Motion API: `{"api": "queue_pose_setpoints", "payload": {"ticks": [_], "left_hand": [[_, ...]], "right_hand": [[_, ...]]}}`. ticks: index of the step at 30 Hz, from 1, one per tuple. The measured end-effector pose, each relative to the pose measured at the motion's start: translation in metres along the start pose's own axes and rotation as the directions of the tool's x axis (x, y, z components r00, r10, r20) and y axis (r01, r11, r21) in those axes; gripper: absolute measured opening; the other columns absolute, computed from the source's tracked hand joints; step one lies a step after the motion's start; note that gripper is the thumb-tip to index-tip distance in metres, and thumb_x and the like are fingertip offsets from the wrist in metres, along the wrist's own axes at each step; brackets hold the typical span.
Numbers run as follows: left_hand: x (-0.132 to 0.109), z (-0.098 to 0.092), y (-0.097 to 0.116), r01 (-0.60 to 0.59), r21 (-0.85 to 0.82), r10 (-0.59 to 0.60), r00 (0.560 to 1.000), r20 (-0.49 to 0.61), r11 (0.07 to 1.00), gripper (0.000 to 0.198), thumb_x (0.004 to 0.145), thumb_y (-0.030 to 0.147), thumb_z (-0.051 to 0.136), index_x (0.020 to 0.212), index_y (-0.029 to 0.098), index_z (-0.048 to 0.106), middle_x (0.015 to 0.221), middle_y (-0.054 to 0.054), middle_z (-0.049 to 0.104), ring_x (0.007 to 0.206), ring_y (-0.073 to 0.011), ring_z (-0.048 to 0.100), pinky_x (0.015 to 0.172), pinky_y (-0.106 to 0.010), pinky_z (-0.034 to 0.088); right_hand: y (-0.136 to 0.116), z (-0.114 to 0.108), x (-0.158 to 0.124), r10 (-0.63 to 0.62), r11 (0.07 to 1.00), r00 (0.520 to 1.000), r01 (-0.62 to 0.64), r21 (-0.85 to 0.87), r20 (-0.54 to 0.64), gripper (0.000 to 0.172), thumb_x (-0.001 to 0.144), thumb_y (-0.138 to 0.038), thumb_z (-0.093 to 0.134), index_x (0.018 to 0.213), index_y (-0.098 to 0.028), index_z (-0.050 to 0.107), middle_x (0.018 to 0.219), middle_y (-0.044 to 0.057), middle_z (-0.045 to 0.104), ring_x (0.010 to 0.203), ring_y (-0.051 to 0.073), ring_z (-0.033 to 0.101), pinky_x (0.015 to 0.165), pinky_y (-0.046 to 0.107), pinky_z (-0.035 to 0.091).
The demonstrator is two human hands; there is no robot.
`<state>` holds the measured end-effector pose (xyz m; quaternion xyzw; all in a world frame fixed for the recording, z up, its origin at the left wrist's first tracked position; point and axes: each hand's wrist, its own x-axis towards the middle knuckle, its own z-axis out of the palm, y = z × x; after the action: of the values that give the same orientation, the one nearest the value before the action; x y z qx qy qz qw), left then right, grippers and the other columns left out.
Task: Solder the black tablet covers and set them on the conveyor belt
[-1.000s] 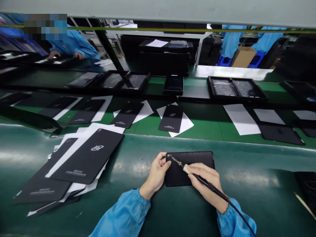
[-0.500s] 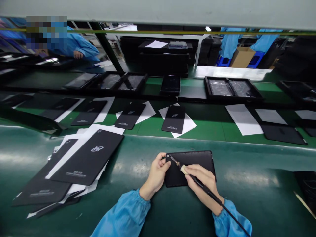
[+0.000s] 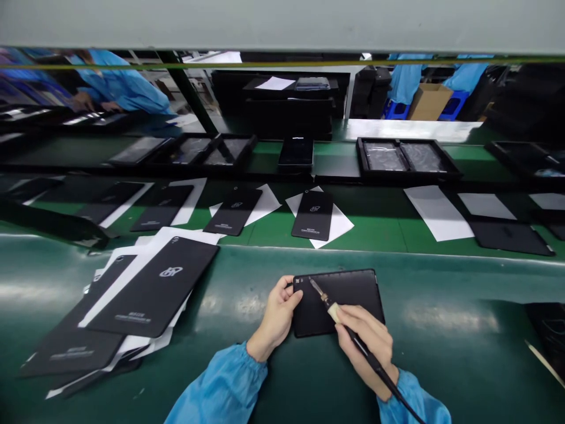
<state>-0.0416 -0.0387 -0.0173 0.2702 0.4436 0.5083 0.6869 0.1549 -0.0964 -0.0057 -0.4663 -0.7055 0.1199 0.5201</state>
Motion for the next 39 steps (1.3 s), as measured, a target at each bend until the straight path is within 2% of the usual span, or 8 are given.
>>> {"api": "queue_pose_setpoints", "payload": {"ticks": [9, 19, 24, 26, 30, 34, 37, 39], "left_hand": [[0.0, 0.002, 0.002, -0.015, 0.012, 0.015, 1.0, 0.007, 1.0, 0.036, 0.073, 0.029, 0.081, 0.095, 0.02, 0.054, 0.078, -0.001, 0.075, 0.069, -0.0156, 0.071, 0.068, -0.025, 0.052], [0.001, 0.008, 0.002, -0.013, 0.049, 0.012, 1.0, 0.013, 0.999, 0.037, 0.074, 0.029, 0.082, 0.098, 0.02, 0.055, 0.08, -0.001, 0.075, 0.071, -0.0166, 0.072, 0.071, -0.026, 0.054], [0.004, 0.021, -0.005, -0.009, 0.05, 0.011, 0.999, -0.03, 0.999, 0.038, 0.072, 0.029, 0.083, 0.098, 0.02, 0.056, 0.082, -0.002, 0.076, 0.074, -0.0184, 0.073, 0.075, -0.029, 0.056], [0.013, 0.031, -0.007, -0.01, 0.046, 0.012, 0.999, -0.037, 0.999, 0.04, 0.071, 0.029, 0.083, 0.099, 0.021, 0.056, 0.082, -0.002, 0.076, 0.074, -0.0183, 0.073, 0.076, -0.03, 0.056], [0.059, 0.073, -0.015, -0.023, 0.076, 0.025, 1.0, -0.017, 0.997, 0.042, 0.068, 0.031, 0.083, 0.099, 0.02, 0.058, 0.082, -0.003, 0.075, 0.074, -0.0186, 0.072, 0.079, -0.033, 0.056], [0.125, 0.156, -0.024, -0.095, 0.176, 0.085, 0.995, 0.06, 0.98, 0.031, 0.075, 0.035, 0.077, 0.094, 0.019, 0.058, 0.093, -0.008, 0.074, 0.089, -0.0213, 0.072, 0.089, -0.037, 0.054], [0.161, 0.208, -0.022, -0.174, 0.292, 0.149, 0.983, 0.107, 0.94, 0.026, 0.086, 0.035, 0.066, 0.105, 0.019, 0.06, 0.115, -0.014, 0.071, 0.115, -0.0265, 0.066, 0.101, -0.043, 0.048], [0.174, 0.216, -0.014, -0.249, 0.389, 0.224, 0.968, 0.109, 0.887, 0.036, 0.086, 0.031, 0.066, 0.119, 0.02, 0.058, 0.139, -0.016, 0.059, 0.137, -0.0293, 0.049, 0.112, -0.046, 0.038]], "right_hand": [[0.02, -0.033, 0.023, 0.147, 0.989, 0.96, -0.137, 0.056, -0.24, 0.018, 0.088, -0.014, 0.068, 0.103, -0.021, 0.076, 0.089, 0.005, 0.077, 0.083, 0.022, 0.075, 0.077, 0.037, 0.061], [0.07, -0.065, 0.054, 0.29, 0.956, 0.696, -0.176, 0.236, -0.657, 0.024, 0.086, -0.032, 0.072, 0.099, -0.012, 0.075, 0.081, 0.006, 0.077, 0.062, 0.025, 0.074, 0.06, 0.045, 0.063], [0.062, -0.07, 0.042, 0.235, 0.97, 0.75, -0.216, 0.106, -0.618, 0.024, 0.084, -0.036, 0.073, 0.094, -0.014, 0.076, 0.077, 0.006, 0.076, 0.067, 0.026, 0.075, 0.064, 0.043, 0.062], [0.06, -0.075, 0.044, 0.213, 0.973, 0.724, -0.219, 0.074, -0.656, 0.024, 0.084, -0.036, 0.072, 0.092, -0.014, 0.075, 0.076, 0.006, 0.075, 0.068, 0.026, 0.075, 0.065, 0.042, 0.062], [0.073, -0.097, 0.06, 0.261, 0.965, 0.509, -0.162, 0.207, -0.82, 0.025, 0.086, -0.036, 0.069, 0.094, -0.012, 0.071, 0.073, 0.003, 0.073, 0.058, 0.023, 0.072, 0.054, 0.041, 0.062], [0.091, -0.121, 0.066, 0.284, 0.956, 0.337, -0.173, 0.237, -0.898, 0.028, 0.086, -0.038, 0.065, 0.096, -0.011, 0.069, 0.073, 0.003, 0.072, 0.056, 0.019, 0.07, 0.049, 0.033, 0.06], [0.098, -0.131, 0.063, 0.284, 0.954, 0.247, -0.169, 0.247, -0.927, 0.028, 0.086, -0.036, 0.063, 0.097, -0.011, 0.067, 0.074, 0.003, 0.072, 0.056, 0.018, 0.07, 0.05, 0.032, 0.06], [0.1, -0.134, 0.061, 0.291, 0.95, 0.211, -0.178, 0.256, -0.933, 0.027, 0.086, -0.036, 0.062, 0.097, -0.011, 0.067, 0.074, 0.003, 0.072, 0.056, 0.018, 0.07, 0.051, 0.033, 0.061]]}}
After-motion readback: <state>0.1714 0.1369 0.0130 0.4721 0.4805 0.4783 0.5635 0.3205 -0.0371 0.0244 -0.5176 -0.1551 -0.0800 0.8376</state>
